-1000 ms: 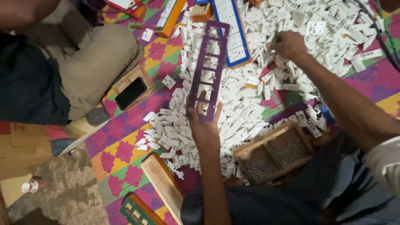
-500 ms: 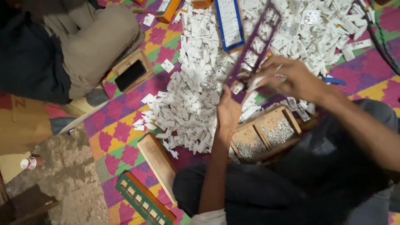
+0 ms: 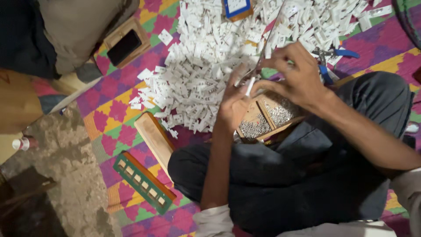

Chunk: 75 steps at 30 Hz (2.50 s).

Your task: The person sits on a mat and assembles small white plastic electrical components into a green plastic strip, then switches to a purple strip. They insert the components into slots and secure them with small metal fasteners from a wooden box.

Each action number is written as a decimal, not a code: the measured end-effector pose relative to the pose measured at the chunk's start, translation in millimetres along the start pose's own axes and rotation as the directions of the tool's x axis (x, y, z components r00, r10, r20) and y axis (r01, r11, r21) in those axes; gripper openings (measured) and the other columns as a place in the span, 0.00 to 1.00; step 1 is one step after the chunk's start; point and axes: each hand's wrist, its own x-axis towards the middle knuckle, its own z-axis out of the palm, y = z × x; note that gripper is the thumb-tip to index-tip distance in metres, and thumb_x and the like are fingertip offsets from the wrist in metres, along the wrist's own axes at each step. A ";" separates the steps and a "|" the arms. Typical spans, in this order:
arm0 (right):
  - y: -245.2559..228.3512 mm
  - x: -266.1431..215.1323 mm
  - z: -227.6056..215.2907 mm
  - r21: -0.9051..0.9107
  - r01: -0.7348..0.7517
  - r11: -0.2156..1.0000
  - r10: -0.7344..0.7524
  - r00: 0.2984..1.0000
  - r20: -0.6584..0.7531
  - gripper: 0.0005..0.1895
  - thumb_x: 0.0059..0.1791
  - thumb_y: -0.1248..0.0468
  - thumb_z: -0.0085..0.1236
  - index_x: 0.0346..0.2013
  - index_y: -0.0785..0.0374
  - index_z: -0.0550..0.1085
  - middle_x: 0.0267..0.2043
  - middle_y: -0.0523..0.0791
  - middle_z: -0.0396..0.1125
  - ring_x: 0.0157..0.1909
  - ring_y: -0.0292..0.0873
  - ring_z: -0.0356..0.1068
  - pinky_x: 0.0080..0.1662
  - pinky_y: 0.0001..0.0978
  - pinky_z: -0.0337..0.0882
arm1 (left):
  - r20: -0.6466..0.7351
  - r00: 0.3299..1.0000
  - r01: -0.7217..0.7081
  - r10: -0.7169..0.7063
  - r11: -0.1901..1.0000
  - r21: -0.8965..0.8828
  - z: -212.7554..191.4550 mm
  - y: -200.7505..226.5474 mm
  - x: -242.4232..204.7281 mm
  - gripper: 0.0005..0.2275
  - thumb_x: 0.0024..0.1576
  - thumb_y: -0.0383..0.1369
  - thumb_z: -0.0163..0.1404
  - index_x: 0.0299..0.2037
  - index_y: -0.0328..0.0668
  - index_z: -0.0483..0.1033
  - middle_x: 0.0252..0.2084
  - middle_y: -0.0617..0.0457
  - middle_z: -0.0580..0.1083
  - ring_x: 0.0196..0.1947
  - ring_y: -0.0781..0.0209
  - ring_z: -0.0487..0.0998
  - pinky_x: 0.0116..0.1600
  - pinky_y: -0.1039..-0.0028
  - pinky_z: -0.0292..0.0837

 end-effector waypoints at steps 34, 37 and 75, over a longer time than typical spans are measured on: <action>27.4 -86.8 58.6 0.580 -0.743 0.334 0.601 0.642 0.477 0.07 0.54 0.72 0.58 0.46 0.70 0.78 0.39 0.43 0.75 0.39 0.31 0.71 0.42 0.25 0.73 | -0.295 0.947 0.016 0.129 0.896 0.443 -27.8 -40.8 16.7 0.19 0.54 0.18 0.62 0.56 0.28 0.73 0.47 0.49 0.79 0.46 0.63 0.80 0.54 0.72 0.78; 29.4 -84.4 55.8 0.679 -0.695 0.237 0.571 0.665 0.481 0.06 0.55 0.72 0.58 0.46 0.71 0.76 0.42 0.45 0.73 0.42 0.32 0.70 0.45 0.25 0.72 | -0.277 0.952 0.013 0.130 0.888 0.460 -27.0 -39.6 17.7 0.18 0.55 0.19 0.62 0.55 0.30 0.74 0.47 0.50 0.79 0.46 0.64 0.80 0.54 0.73 0.78; 28.9 -77.2 43.3 0.462 -0.828 0.318 0.642 0.547 0.537 0.09 0.51 0.63 0.67 0.44 0.62 0.82 0.37 0.44 0.78 0.35 0.31 0.75 0.39 0.23 0.75 | -0.306 0.929 0.061 0.208 0.730 0.681 -27.0 -51.6 17.6 0.24 0.51 0.16 0.62 0.60 0.33 0.75 0.47 0.48 0.81 0.44 0.65 0.81 0.51 0.76 0.79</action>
